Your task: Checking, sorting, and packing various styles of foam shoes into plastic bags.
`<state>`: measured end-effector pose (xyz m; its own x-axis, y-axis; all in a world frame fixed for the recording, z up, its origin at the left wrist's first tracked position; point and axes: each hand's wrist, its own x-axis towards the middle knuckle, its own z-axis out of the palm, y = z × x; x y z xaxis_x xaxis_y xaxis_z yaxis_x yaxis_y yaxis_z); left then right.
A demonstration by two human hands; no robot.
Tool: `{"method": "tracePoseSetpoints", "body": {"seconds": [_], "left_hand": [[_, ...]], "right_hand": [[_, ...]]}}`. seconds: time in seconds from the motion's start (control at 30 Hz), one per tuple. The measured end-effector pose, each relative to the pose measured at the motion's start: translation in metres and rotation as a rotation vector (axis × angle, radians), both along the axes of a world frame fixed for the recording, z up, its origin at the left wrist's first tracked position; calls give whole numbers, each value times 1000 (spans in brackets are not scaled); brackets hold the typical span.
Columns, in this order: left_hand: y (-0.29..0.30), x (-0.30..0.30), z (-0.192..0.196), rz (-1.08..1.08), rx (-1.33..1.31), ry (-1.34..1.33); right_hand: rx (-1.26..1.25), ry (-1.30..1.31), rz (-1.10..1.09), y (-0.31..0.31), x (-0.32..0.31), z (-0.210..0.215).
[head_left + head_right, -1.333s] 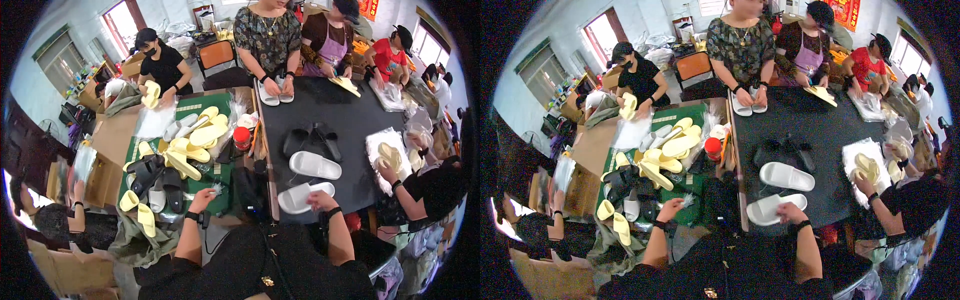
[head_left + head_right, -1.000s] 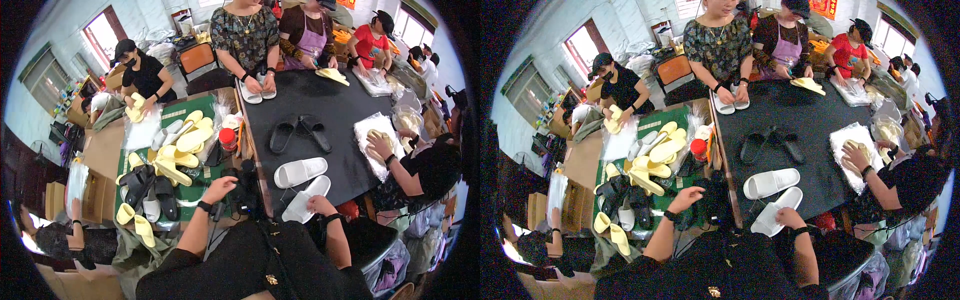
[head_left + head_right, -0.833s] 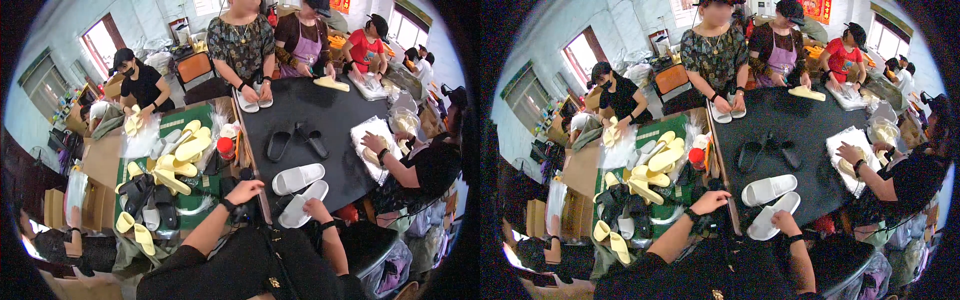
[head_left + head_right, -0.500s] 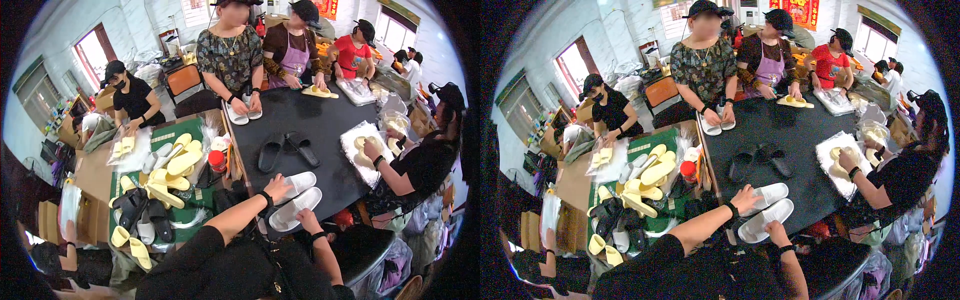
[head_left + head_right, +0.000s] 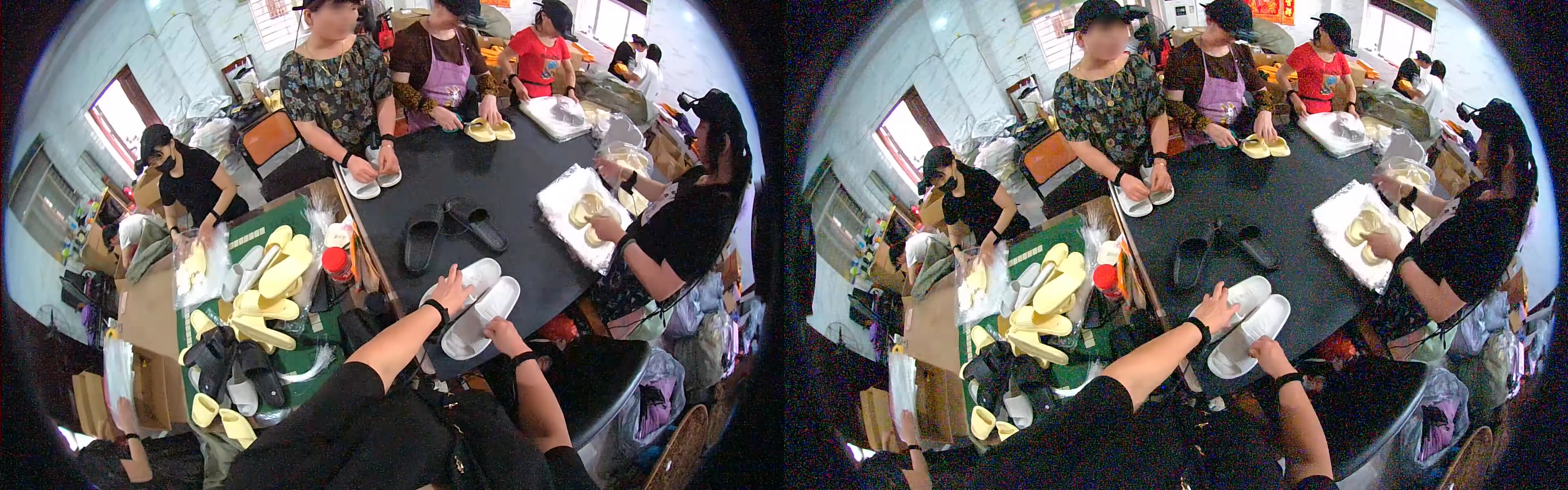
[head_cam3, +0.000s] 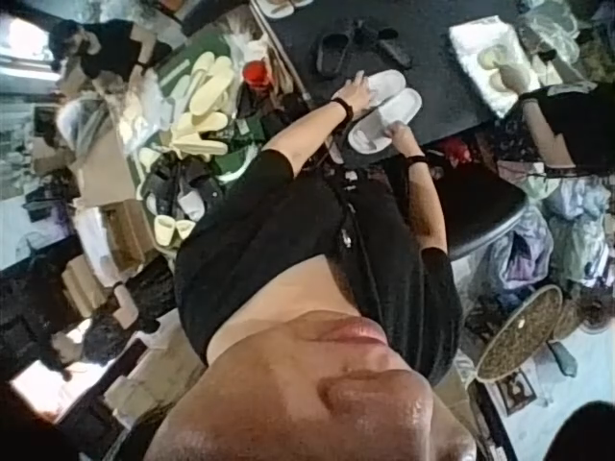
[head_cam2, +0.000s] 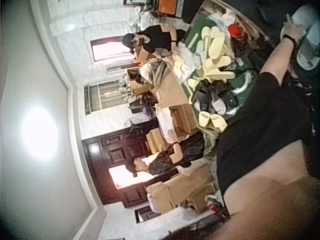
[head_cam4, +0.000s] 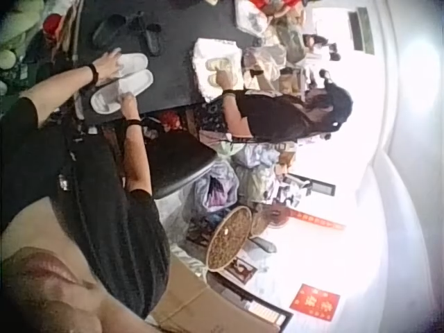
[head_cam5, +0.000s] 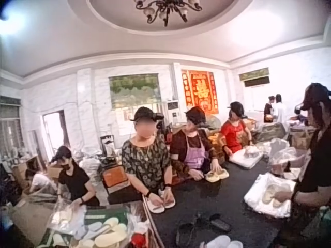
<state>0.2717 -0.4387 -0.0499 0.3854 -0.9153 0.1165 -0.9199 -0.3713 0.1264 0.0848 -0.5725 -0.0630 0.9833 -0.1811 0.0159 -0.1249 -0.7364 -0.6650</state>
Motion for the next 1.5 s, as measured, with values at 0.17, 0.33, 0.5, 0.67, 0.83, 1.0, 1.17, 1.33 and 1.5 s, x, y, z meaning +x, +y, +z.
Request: {"method": "tracePoseSetpoints", "body": {"seconds": [0.17, 0.33, 0.5, 0.67, 0.83, 1.0, 1.17, 1.33, 1.5], "left_hand": [[12, 0, 5, -47, 174, 192], [35, -16, 11, 8, 359, 312], [46, -24, 21, 108, 202, 307], [41, -9, 53, 93, -348, 594], [40, -4, 111, -27, -332, 804], [60, -1, 110, 89, -361, 821], [77, 12, 78, 273, -565, 925], [79, 10, 45, 290, -646, 796], [88, 7, 37, 474, -523, 660]], "right_hand": [[-26, 94, 122, -1, 9, 19], [-42, 105, 297, 9, 12, 22], [-16, 16, 158, 2, 15, 19], [37, 23, 5, 0, 35, 90], [266, 130, -69, 7, 60, 137], [463, 73, -27, -2, 62, 125], [482, 100, -65, -15, 57, 112], [529, 4, -162, -24, 61, 107], [636, -35, -237, -34, 65, 79]]}}
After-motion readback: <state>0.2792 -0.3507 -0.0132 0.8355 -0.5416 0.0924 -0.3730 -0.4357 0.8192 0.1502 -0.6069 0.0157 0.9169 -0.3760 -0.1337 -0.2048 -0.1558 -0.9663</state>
